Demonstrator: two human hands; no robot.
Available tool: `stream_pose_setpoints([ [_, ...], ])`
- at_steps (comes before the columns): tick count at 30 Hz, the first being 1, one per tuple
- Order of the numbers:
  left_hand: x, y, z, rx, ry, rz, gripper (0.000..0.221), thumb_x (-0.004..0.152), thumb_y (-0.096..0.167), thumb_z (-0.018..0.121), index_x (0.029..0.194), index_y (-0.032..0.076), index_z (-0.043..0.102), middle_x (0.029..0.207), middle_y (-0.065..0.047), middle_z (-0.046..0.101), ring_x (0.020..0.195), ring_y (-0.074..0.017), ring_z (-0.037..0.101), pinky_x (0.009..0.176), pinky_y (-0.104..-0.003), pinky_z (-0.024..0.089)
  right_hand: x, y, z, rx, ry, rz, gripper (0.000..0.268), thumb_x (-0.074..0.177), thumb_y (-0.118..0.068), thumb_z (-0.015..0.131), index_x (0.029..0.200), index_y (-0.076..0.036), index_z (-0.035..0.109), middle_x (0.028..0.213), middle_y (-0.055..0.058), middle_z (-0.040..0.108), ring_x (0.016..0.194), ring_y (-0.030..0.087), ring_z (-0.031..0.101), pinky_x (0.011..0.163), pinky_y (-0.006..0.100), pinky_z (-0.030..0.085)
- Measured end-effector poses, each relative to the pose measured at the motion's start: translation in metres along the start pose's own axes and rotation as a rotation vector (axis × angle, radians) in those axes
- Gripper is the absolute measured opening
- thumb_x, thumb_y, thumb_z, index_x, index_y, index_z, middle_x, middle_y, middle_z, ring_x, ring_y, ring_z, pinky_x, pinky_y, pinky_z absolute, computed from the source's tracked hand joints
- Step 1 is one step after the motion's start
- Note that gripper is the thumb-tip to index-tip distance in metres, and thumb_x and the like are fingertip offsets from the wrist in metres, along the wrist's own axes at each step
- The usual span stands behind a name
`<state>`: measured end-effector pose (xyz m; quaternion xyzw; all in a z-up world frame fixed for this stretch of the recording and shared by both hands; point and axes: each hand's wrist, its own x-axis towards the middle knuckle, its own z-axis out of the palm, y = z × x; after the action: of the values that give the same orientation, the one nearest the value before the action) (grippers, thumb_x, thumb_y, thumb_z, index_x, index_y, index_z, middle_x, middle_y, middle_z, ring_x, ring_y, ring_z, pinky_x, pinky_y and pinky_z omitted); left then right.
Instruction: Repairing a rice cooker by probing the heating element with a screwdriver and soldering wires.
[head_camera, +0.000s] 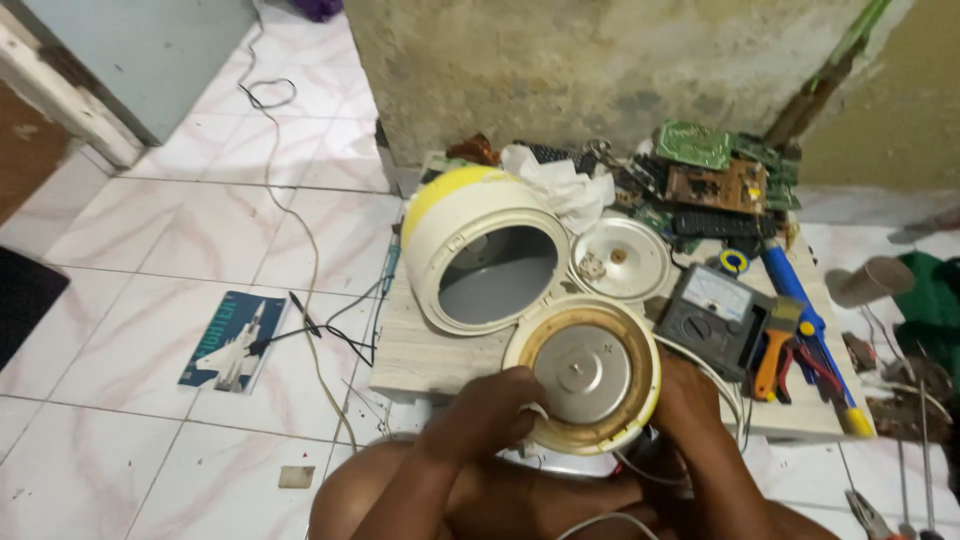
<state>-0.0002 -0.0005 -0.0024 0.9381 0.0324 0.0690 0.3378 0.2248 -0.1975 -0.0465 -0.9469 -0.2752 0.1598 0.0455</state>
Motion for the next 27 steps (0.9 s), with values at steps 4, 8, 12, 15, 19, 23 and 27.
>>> stream_pose_setpoints([
  [4, -0.003, 0.013, -0.010, -0.108, -0.027, -0.054, 0.035, 0.075, 0.009, 0.065, 0.106, 0.024, 0.068, 0.112, -0.001, 0.067, 0.100, -0.0216, 0.069, 0.082, -0.034, 0.053, 0.014, 0.008, 0.023, 0.016, 0.048, 0.005, 0.035, 0.086, -0.043, 0.055, 0.110, -0.024, 0.072, 0.116, 0.011, 0.075, 0.112, 0.040, 0.069, 0.088, 0.051, 0.056],
  [8, -0.005, -0.006, 0.011, -0.078, 0.155, 0.080, 0.028, 0.072, 0.010, 0.071, 0.098, 0.021, 0.070, 0.110, -0.003, 0.064, 0.098, -0.0240, 0.067, 0.077, -0.035, 0.053, 0.008, 0.006, 0.024, 0.109, 0.072, 0.002, 0.039, 0.087, -0.048, 0.052, 0.118, -0.026, 0.062, 0.114, 0.013, 0.075, 0.108, 0.041, 0.071, 0.086, 0.050, 0.055],
  [12, -0.006, -0.014, 0.014, -0.167, 0.188, -0.020, 0.021, 0.079, 0.017, 0.074, 0.098, 0.024, 0.072, 0.108, -0.001, 0.061, 0.095, -0.0220, 0.067, 0.081, -0.033, 0.051, 0.016, 0.017, 0.034, 0.075, 0.152, -0.089, 0.038, 0.088, -0.049, 0.052, 0.117, -0.027, 0.061, 0.111, 0.009, 0.075, 0.108, 0.036, 0.072, 0.084, 0.050, 0.057],
  [15, 0.002, -0.012, 0.007, -0.195, 0.099, -0.010, 0.018, 0.079, 0.025, 0.077, 0.096, 0.027, 0.076, 0.110, 0.002, 0.059, 0.098, -0.0170, 0.064, 0.085, -0.029, 0.047, 0.019, 0.011, 0.027, 0.067, 0.161, -0.098, 0.039, 0.087, -0.051, 0.054, 0.118, -0.028, 0.059, 0.110, 0.009, 0.074, 0.109, 0.035, 0.071, 0.088, 0.048, 0.056],
  [19, -0.001, -0.011, 0.015, -0.182, 0.034, 0.130, 0.028, 0.075, 0.012, 0.082, 0.098, 0.027, 0.079, 0.106, 0.007, 0.068, 0.096, -0.0129, 0.069, 0.082, -0.025, 0.048, -0.001, -0.006, 0.015, 0.146, 0.097, -0.005, 0.045, 0.087, -0.053, 0.053, 0.124, -0.027, 0.055, 0.107, 0.014, 0.072, 0.112, 0.039, 0.068, 0.093, 0.049, 0.054],
  [23, -0.011, 0.021, -0.004, -0.321, 0.062, 0.362, 0.034, 0.105, 0.042, 0.055, 0.098, 0.015, 0.074, 0.099, -0.002, 0.073, 0.092, -0.0195, 0.072, 0.081, -0.028, 0.050, 0.006, 0.004, 0.034, 0.155, 0.145, -0.048, 0.041, 0.090, -0.049, 0.050, 0.120, -0.021, 0.054, 0.104, 0.015, 0.071, 0.108, 0.040, 0.069, 0.090, 0.049, 0.056],
  [27, -0.007, 0.004, 0.013, -0.355, 0.046, 0.244, 0.028, 0.093, 0.020, 0.056, 0.115, 0.016, 0.074, 0.114, -0.006, 0.067, 0.106, -0.0203, 0.066, 0.092, -0.028, 0.048, 0.004, -0.005, 0.012, 0.170, 0.038, 0.016, 0.048, 0.093, -0.048, 0.045, 0.125, -0.012, 0.054, 0.119, 0.021, 0.069, 0.116, 0.043, 0.066, 0.094, 0.052, 0.054],
])
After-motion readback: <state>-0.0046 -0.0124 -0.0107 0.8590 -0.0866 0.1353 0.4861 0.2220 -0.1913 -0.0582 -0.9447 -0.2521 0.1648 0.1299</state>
